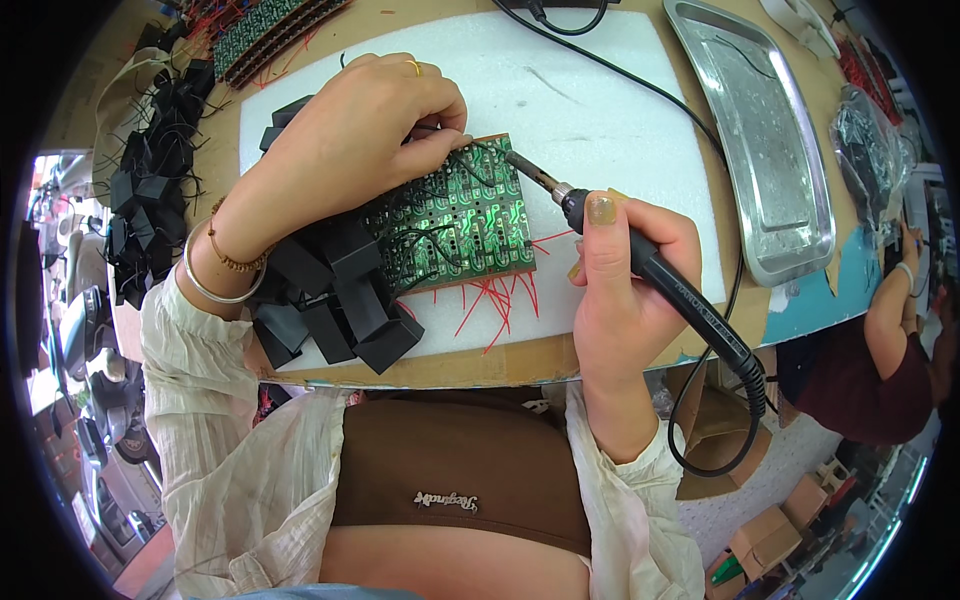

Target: Soldering wires and electronic components onto a printed circuit board at a factory workbench.

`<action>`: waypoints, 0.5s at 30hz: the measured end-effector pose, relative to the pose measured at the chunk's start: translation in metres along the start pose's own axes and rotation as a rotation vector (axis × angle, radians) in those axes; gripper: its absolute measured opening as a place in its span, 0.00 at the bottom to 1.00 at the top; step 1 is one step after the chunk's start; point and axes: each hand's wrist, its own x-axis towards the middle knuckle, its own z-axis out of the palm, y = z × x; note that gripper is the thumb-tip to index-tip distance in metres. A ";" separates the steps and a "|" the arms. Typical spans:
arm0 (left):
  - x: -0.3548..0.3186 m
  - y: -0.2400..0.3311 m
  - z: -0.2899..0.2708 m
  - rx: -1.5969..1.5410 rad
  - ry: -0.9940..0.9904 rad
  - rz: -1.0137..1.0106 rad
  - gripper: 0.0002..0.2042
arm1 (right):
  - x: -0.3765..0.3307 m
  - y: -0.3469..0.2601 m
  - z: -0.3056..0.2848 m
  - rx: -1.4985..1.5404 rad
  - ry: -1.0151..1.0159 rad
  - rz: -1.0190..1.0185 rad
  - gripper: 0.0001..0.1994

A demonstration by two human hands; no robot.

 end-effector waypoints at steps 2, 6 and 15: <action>0.000 0.000 0.000 0.021 0.024 0.020 0.08 | 0.000 0.000 0.000 -0.022 -0.011 0.005 0.10; 0.000 0.000 -0.001 0.008 -0.002 0.007 0.07 | 0.000 0.000 0.001 -0.031 -0.010 -0.001 0.10; -0.001 -0.001 0.001 -0.017 -0.009 -0.027 0.08 | -0.002 0.003 -0.001 -0.043 -0.008 -0.052 0.08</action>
